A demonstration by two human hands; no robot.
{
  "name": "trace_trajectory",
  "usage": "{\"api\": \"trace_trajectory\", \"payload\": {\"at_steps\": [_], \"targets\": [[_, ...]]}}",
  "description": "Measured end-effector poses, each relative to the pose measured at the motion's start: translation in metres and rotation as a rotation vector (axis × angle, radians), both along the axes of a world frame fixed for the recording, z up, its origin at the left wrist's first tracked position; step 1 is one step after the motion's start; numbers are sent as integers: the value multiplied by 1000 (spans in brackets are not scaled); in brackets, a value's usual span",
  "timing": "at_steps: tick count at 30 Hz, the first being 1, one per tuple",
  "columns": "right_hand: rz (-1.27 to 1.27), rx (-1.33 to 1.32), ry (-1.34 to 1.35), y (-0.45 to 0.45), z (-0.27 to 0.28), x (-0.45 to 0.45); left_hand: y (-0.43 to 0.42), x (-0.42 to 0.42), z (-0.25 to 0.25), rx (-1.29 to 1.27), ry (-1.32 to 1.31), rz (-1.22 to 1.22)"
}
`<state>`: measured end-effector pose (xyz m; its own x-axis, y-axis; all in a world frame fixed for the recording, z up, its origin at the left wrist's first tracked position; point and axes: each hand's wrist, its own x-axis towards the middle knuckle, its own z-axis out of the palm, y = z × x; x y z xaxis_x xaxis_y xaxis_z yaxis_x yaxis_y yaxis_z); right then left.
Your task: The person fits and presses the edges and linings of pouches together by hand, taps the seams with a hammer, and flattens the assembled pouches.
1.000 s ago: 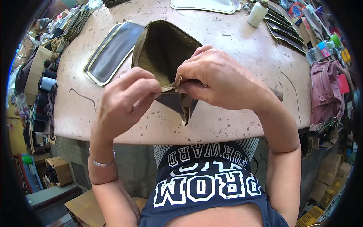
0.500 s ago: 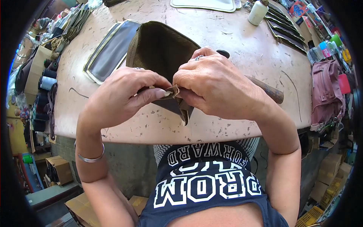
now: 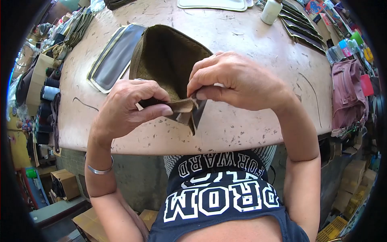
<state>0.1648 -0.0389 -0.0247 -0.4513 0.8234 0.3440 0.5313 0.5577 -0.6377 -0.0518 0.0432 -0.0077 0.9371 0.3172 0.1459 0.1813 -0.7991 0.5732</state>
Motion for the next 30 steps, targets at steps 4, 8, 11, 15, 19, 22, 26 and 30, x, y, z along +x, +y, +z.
{"api": "trace_trajectory", "payload": {"at_steps": [4,8,11,15,19,22,26,30], "targets": [[-9,68,-106,-4,0,-10,-1,2,-7,-33,-59,-14],[-56,121,-171,-9,-2,-18,-8,1,-5,171,-46,-33],[-69,157,-174,-6,-9,-12,-8,-3,-9,161,-73,-27],[-182,204,-232,3,-17,16,-3,-11,-15,79,-116,20],[-271,180,-235,13,-23,27,0,-15,-14,55,-44,66],[-252,210,-155,10,-17,20,-11,-8,-14,171,-80,147],[-128,220,-102,-10,-7,-8,-26,10,-14,256,-183,155],[-99,47,103,-12,-12,8,-17,8,-7,403,-170,104]]}}
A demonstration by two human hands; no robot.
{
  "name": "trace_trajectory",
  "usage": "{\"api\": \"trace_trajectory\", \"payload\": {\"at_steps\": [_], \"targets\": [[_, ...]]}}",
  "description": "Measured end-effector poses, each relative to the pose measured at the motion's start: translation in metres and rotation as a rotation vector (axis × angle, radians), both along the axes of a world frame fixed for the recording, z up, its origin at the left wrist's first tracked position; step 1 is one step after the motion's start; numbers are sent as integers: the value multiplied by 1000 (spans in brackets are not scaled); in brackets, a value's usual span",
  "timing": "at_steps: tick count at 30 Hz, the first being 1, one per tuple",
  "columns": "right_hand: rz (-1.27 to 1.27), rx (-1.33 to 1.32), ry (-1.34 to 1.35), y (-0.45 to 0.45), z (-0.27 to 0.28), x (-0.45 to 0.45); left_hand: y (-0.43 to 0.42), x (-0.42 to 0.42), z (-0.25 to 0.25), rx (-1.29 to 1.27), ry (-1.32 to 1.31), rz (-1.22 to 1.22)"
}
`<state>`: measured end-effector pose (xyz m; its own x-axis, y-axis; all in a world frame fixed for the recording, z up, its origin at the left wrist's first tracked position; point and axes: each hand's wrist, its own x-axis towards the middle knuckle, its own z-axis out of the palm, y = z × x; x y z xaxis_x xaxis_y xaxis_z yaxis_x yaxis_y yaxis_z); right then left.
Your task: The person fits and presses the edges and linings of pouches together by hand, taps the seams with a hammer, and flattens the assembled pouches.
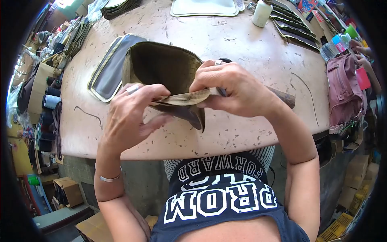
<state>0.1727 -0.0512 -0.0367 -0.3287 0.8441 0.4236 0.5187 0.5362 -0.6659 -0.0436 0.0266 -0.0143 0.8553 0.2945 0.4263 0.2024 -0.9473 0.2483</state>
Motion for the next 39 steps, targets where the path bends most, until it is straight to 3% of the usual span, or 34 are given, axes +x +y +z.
{"api": "trace_trajectory", "payload": {"at_steps": [4,6,10,12,13,16,22,27,30,31,34,38,39], "targets": [[196,-171,245,-6,-17,14,-29,-8,9,129,37,-24],[339,-423,356,-13,-20,19,-44,-2,10,146,8,-85],[195,-581,292,-26,-17,9,-42,4,-8,158,62,-173],[139,-601,296,-30,-18,10,-40,9,-13,171,15,-189],[149,-405,250,-30,-29,12,-38,11,-15,161,8,-202],[75,-498,323,-38,-30,9,-33,15,-21,121,-8,-236],[-37,-390,78,-47,-26,-1,-33,22,-28,72,-4,-271],[-86,-347,183,-49,-32,-10,-39,22,-28,67,-6,-244],[-5,-495,280,-50,-27,-5,-49,22,-23,-38,42,-196],[18,-491,241,-50,-28,0,-52,22,-7,-202,173,-175],[71,-574,182,-51,-25,19,-43,15,8,-233,407,-103],[44,-713,162,-57,-23,28,-24,15,-2,-536,546,-227],[-12,-688,114,-59,-24,27,-26,14,-16,-527,440,-263]]}}
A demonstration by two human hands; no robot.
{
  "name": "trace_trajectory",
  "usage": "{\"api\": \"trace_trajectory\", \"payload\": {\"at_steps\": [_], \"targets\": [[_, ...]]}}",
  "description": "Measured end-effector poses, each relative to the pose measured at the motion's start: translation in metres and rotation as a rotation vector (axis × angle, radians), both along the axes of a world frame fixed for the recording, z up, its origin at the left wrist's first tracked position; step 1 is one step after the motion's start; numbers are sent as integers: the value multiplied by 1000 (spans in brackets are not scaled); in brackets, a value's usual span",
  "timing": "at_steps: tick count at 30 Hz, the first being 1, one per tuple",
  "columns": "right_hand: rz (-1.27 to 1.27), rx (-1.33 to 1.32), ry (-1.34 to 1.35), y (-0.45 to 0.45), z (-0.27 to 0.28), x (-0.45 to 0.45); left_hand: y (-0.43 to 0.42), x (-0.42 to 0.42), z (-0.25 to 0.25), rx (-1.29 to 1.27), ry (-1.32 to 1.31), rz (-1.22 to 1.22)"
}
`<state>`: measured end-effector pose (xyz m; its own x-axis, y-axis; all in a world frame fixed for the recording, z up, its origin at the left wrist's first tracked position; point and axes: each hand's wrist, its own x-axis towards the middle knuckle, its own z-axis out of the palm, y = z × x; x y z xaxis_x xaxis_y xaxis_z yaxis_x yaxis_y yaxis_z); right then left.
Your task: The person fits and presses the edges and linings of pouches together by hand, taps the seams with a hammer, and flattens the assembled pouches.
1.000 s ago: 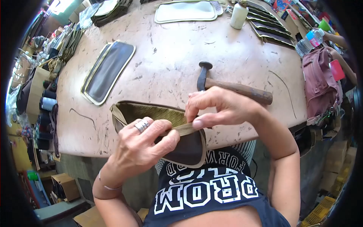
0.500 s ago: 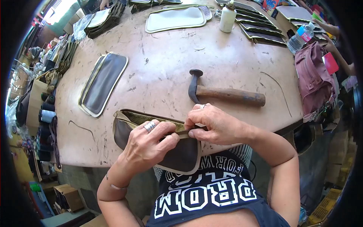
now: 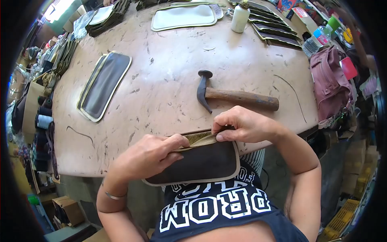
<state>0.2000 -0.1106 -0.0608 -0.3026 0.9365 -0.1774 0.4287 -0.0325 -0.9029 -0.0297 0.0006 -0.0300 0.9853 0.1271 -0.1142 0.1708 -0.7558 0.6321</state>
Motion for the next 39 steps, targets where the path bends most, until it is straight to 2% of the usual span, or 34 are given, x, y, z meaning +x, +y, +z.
{"api": "trace_trajectory", "payload": {"at_steps": [3,9,22,25,28,35,39], "targets": [[-105,33,-15,-3,-7,-1,-7,2,-24,202,-193,72],[-186,58,-68,-3,1,-14,-10,1,-41,375,-448,110],[-9,109,-338,6,-1,-20,-8,0,-49,386,-466,149],[-4,2,-298,12,2,-19,-9,2,-50,398,-475,154],[-5,112,-356,13,-3,-27,-10,3,-50,392,-493,166],[-58,-45,-314,21,4,-32,-12,9,-51,390,-532,165],[-43,15,-263,20,-1,-31,-10,8,-46,392,-502,159]]}}
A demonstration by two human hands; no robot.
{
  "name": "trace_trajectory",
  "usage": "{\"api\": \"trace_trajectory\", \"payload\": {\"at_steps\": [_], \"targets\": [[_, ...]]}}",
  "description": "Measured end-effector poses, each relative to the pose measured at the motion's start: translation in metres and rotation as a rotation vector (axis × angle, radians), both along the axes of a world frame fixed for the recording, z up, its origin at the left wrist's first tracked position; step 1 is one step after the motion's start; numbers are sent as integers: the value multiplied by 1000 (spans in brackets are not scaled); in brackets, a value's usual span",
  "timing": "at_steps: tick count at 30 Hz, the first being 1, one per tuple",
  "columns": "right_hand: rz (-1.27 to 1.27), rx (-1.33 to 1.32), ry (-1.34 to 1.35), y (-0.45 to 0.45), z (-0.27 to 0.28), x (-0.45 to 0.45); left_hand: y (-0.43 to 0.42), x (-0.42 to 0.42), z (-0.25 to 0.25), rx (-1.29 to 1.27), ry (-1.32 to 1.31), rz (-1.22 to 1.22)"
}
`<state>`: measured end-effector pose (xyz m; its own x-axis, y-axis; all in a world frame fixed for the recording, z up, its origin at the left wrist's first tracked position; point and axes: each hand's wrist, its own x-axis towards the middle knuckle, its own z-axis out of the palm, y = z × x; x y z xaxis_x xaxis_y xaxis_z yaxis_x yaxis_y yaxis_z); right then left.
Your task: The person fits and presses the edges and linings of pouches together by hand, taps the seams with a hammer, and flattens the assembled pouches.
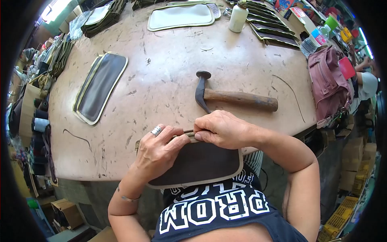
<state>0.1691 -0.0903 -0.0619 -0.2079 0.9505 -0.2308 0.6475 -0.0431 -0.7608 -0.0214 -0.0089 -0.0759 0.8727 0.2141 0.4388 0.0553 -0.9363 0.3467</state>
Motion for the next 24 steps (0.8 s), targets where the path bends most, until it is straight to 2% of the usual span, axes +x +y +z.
{"api": "trace_trajectory", "payload": {"at_steps": [3,5,11,17,21,24], "targets": [[23,29,-3,-1,-2,5,9,-11,7,-47,93,-21],[23,-21,13,0,-1,6,14,-15,2,-72,83,-35],[38,79,16,3,-7,-1,14,-15,-3,-76,33,-55],[38,-17,74,9,-3,-2,10,-13,-3,-37,-9,-39],[36,34,72,9,-6,-9,9,-12,-5,40,-33,-68],[40,105,101,8,-8,-7,11,-17,1,-48,30,-44]]}}
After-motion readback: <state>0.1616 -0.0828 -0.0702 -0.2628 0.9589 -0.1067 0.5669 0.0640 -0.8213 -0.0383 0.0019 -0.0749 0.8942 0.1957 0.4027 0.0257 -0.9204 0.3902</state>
